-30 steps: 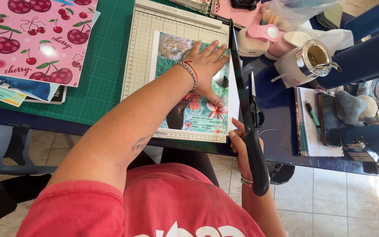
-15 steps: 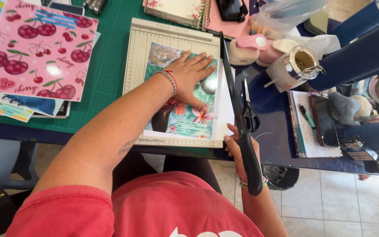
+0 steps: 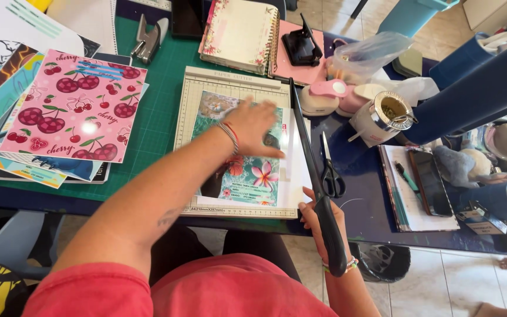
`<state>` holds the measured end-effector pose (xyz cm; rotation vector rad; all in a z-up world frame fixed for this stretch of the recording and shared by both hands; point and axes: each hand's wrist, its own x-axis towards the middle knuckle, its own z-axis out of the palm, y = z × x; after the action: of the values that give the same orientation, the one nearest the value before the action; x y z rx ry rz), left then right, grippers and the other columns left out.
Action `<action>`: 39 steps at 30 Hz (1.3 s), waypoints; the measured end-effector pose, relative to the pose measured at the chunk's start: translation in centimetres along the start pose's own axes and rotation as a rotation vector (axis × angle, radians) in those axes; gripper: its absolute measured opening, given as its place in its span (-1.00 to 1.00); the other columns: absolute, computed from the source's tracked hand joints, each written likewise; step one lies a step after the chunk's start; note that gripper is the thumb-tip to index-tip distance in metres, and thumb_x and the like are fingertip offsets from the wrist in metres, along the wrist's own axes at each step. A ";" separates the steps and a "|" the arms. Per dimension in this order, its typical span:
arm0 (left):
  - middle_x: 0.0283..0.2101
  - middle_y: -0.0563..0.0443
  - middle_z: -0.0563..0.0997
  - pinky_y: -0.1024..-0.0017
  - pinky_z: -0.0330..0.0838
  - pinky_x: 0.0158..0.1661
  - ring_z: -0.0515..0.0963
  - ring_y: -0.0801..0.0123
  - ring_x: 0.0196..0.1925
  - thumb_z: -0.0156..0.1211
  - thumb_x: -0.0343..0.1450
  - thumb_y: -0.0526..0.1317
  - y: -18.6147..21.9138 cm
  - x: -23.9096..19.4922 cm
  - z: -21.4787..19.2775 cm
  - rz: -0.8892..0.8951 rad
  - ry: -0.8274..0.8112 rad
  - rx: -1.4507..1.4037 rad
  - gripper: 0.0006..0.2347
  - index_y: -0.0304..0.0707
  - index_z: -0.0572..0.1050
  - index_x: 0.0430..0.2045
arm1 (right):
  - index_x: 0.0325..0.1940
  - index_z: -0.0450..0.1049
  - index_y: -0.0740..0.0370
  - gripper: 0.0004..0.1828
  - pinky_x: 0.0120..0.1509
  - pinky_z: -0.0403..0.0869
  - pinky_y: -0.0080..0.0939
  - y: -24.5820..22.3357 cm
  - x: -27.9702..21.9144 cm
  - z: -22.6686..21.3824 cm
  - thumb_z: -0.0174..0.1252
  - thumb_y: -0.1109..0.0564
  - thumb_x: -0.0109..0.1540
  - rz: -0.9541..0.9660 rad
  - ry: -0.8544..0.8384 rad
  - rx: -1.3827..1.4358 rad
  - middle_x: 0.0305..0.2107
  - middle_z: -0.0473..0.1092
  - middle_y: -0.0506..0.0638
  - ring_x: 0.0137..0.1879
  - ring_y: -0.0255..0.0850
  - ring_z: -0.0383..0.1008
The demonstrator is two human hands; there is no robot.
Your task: The person uses a paper cutter to trim a sheet of decorative paper featuring a turtle and flowers. They align the paper on the cutting mat, press down the cutter's blade, and then lift the trimmed sheet to inspect it before placing it back on the mat.
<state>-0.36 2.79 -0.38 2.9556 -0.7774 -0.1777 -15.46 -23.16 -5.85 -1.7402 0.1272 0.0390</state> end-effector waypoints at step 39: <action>0.58 -0.08 -0.08 -0.54 -0.43 0.34 -0.24 0.09 0.61 0.22 -0.01 0.66 4.4 -0.9 -0.7 -0.034 -0.138 -0.137 0.25 -0.23 -0.01 0.47 | 0.20 0.57 0.28 -0.56 -0.33 0.51 -0.36 -0.3 -0.2 0.0 0.34 0.25 0.22 0.031 -0.015 -0.036 -0.47 0.47 0.05 -0.38 -0.27 0.47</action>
<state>-3.17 -0.52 0.85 2.8518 -0.7001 -0.4232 -15.59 -23.11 -5.52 -1.7740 0.1432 0.0770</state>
